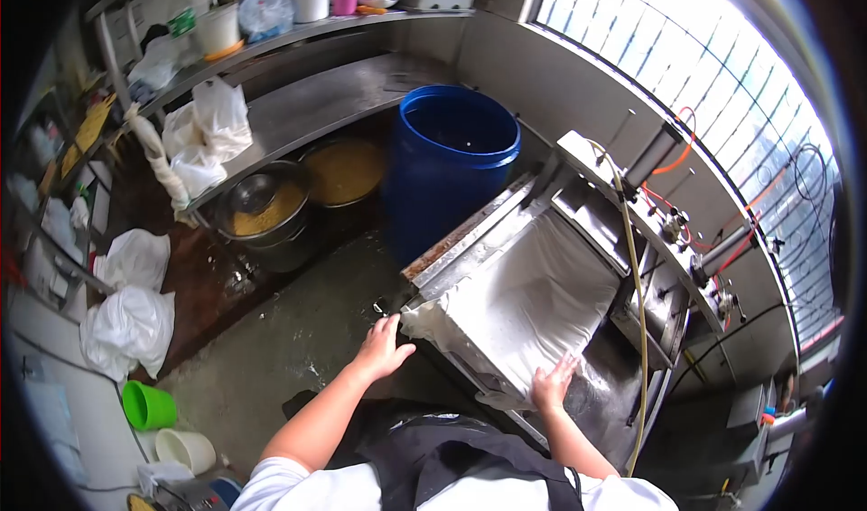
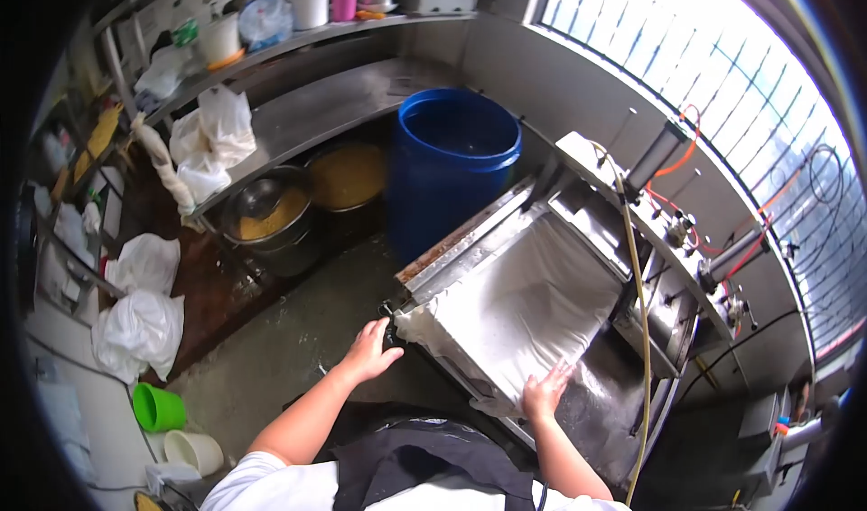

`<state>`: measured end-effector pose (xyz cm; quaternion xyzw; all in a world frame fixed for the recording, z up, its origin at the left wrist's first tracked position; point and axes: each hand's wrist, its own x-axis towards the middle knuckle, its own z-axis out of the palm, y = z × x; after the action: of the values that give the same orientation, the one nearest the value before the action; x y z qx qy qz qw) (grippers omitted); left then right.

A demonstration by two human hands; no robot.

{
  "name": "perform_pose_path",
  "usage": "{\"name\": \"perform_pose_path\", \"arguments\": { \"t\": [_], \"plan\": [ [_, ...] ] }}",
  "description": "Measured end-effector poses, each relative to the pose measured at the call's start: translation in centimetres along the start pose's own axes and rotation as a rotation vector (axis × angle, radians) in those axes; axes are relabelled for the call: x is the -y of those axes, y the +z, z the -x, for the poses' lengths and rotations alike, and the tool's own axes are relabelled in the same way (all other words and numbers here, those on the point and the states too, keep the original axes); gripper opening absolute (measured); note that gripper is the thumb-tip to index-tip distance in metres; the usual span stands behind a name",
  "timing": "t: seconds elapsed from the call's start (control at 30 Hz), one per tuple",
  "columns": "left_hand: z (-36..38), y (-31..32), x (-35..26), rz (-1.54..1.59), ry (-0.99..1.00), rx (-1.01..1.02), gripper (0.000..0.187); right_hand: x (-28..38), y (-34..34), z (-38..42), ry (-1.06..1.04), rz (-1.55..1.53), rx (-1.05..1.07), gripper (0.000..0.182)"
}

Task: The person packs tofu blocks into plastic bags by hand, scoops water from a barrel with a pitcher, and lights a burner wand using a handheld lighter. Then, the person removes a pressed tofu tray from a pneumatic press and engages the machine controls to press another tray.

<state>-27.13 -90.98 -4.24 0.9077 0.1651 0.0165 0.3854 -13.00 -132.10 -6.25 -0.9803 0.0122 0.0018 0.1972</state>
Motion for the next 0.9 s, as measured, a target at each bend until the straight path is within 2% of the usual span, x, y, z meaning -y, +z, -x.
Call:
{"name": "perform_pose_path", "arguments": {
  "t": [0.07, 0.1, 0.13, 0.2, 0.23, 0.3, 0.33, 0.4, 0.43, 0.47, 0.53, 0.6, 0.63, 0.67, 0.77, 0.8, 0.87, 0.9],
  "plan": [
    [-4.4, 1.8, -1.4, 0.013, -0.002, 0.029, 0.104, -1.1, 0.4, -0.6, -0.067, -0.153, -0.022, 0.091],
    [-6.2, 3.0, -2.3, -0.014, -0.061, 0.073, 0.113, -1.8, 0.9, -0.9, -0.052, -0.156, -0.029, 0.091],
    [-7.2, 3.6, -3.9, -0.063, -0.11, 0.106, 0.113, -3.0, 1.8, -1.4, -0.122, -0.051, -0.043, 0.086],
    [-9.1, 6.8, -4.7, -0.153, -0.202, 0.145, 0.094, -5.0, 3.3, -1.9, -0.276, 0.157, -0.052, 0.077],
    [-9.8, 8.0, -4.0, -0.16, -0.214, 0.15, 0.094, -4.9, 3.5, -1.8, -0.282, 0.082, -0.102, 0.071],
    [-10.8, 9.3, -2.7, -0.018, -0.297, 0.16, 0.063, -3.2, 2.0, -0.9, -0.25, -0.029, -0.098, 0.068],
    [-9.1, 7.8, -4.7, -0.043, -0.305, 0.08, 0.041, -2.2, 1.2, -0.5, -0.214, -0.134, -0.111, 0.065],
    [-8.8, 7.6, -2.5, 0.009, -0.342, 0.228, 0.037, -2.0, 1.1, -0.1, -0.215, -0.207, -0.114, 0.06],
    [-7.8, 6.7, -2.0, -0.083, -0.24, 0.192, 0.034, -2.2, 1.2, 0.0, -0.232, -0.214, -0.143, 0.059],
    [-7.3, 6.0, -0.3, -0.019, -0.137, 0.189, 0.033, -2.2, 1.4, -0.1, -0.252, -0.224, -0.176, 0.058],
    [-4.9, 2.4, -1.1, 0.31, -0.368, 0.349, 0.032, -2.0, 0.7, 0.0, -0.251, -0.304, -0.139, 0.054],
    [-2.4, 0.0, -3.1, 0.182, -0.322, 0.218, 0.03, -2.0, 0.5, -0.2, -0.207, -0.309, -0.121, 0.05],
    [-1.4, 0.0, -2.9, 0.015, -0.182, 0.1, 0.03, -2.3, 1.1, -0.4, -0.215, -0.364, -0.138, 0.046],
    [-0.2, 0.3, -2.8, 0.016, -0.221, 0.071, 0.03, -2.7, 1.6, -0.5, -0.248, -0.375, -0.104, 0.046],
    [2.9, 2.0, -4.9, -0.06, -0.227, -0.102, 0.034, -3.1, 2.3, -0.4, -0.263, -0.37, -0.189, 0.05],
    [4.0, 3.3, -4.8, -0.055, -0.223, -0.103, 0.034, -3.6, 2.8, -0.6, -0.277, -0.367, -0.192, 0.057],
    [6.4, 4.6, -6.1, 0.001, -0.264, 0.045, 0.035, -3.6, 2.4, -0.6, -0.292, -0.434, -0.189, 0.062],
    [7.7, 5.2, -6.9, 0.004, -0.262, 0.103, 0.036, -3.4, 1.9, -0.5, -0.276, -0.455, -0.156, 0.071]
  ]
}}
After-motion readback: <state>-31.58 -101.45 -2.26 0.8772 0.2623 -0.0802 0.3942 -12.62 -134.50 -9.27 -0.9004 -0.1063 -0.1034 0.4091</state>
